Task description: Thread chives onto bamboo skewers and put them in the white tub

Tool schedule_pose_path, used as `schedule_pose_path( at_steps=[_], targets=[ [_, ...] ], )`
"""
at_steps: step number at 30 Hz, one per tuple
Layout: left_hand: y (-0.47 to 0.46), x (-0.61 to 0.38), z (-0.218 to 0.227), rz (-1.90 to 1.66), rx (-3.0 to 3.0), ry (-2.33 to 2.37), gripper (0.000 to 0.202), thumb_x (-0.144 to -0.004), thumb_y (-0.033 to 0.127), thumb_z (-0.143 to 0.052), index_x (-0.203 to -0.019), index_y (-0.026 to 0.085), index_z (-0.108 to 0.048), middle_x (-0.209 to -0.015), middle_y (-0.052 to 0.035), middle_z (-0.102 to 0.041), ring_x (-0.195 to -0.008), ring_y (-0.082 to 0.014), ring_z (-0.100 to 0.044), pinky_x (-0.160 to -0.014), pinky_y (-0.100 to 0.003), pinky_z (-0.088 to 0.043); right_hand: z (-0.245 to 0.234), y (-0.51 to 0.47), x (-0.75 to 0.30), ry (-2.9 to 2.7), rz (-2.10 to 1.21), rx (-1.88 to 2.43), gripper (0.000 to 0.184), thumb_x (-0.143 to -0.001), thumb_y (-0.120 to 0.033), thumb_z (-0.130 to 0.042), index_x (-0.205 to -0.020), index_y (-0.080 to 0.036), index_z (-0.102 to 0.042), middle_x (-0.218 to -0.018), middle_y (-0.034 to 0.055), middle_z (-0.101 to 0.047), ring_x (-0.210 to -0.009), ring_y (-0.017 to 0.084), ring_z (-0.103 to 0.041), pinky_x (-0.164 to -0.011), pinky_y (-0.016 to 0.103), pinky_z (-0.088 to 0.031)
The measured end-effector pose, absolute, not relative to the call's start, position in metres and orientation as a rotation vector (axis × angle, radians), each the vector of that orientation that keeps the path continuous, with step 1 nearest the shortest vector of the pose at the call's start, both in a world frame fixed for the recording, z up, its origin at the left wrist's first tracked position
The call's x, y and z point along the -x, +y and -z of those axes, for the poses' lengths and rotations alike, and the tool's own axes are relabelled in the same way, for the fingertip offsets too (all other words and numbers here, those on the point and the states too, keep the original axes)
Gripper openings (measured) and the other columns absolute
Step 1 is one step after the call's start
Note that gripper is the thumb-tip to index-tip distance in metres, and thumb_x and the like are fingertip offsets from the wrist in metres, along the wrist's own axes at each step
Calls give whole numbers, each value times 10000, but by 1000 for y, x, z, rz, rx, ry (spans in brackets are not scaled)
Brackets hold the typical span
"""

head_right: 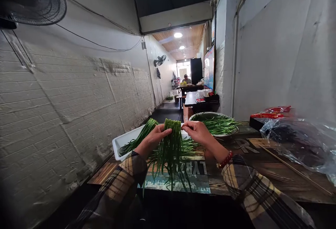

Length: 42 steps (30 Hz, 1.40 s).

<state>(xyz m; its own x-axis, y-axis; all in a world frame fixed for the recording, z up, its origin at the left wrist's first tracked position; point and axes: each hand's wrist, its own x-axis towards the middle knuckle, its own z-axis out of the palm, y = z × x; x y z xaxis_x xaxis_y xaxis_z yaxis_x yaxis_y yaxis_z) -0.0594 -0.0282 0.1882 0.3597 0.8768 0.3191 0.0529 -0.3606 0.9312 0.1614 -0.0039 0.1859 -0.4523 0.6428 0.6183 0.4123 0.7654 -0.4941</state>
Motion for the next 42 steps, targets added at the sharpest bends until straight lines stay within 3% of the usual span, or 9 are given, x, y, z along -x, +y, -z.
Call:
schedule_pose_path(
  at_steps=[5, 9, 13, 19, 29, 36, 40, 42],
  targets=[
    [-29, 62, -185, -1156, -1639, 875, 461, -685, 497, -743, -928, 108, -704, -781, -35, -671, -713, -144, -570, -703, -253, -427, -201, -10, -162, -2187, -216, 764, 242, -899, -349, -519, -1014, -203, -673, -899, 44, -686, -785, 181, -624, -704, 291, -468],
    [-33, 57, -186, -1116, -1596, 837, 441, -666, 483, -764, -901, 114, -701, -758, -19, -665, -674, -122, -560, -679, -239, -418, -214, -15, -154, -2209, -16, 792, 355, -878, -412, -572, -1155, -190, -590, -950, 67, -663, -800, 196, -617, -718, 309, -462],
    [-36, 50, -185, -1063, -1626, 835, 429, -642, 503, -774, -802, 114, -690, -693, 7, -633, -630, -102, -525, -649, -229, -398, -213, -17, -139, -2283, 70, 771, 311, -903, -447, -534, -1085, -199, -579, -1059, 83, -666, -901, 220, -622, -731, 302, -437],
    [-38, 51, -182, -965, -1755, 833, 427, -697, 528, -716, -813, 120, -673, -679, 18, -595, -627, -97, -484, -619, -226, -370, -207, -15, -129, -2312, 69, 758, 260, -943, -441, -451, -938, -209, -569, -833, 43, -660, -762, 194, -610, -665, 275, -395],
    [-54, 52, -182, -907, -1724, 826, 413, -696, 523, -707, -762, 127, -610, -625, 39, -526, -578, -86, -432, -560, -225, -347, -193, -21, -123, -2280, 7, 600, 282, -975, -352, -357, -771, -222, -501, -703, 14, -561, -650, 161, -539, -630, 263, -381],
    [-53, 52, -178, -860, -1830, 908, 390, -756, 493, -654, -829, 112, -608, -650, 53, -477, -606, -78, -378, -584, -219, -334, -188, -24, -131, -2291, -28, 630, 269, -977, -402, -369, -953, -190, -534, -808, 33, -616, -702, 168, -585, -655, 262, -395],
    [-49, 51, -173, -849, -1871, 947, 402, -742, 510, -661, -722, 122, -561, -600, 66, -402, -573, -68, -333, -544, -212, -303, -189, -28, -131, -2301, 33, 718, 275, -984, -371, -350, -917, -193, -548, -810, 39, -625, -716, 170, -600, -655, 256, -381],
    [-49, 50, -172, -857, -1830, 926, 404, -737, 510, -667, -742, 121, -562, -620, 56, -446, -583, -74, -375, -553, -214, -328, -190, -30, -129, -2283, 65, 749, 261, -978, -338, -357, -888, -190, -553, -787, 38, -623, -703, 169, -594, -647, 254, -370]
  ],
)
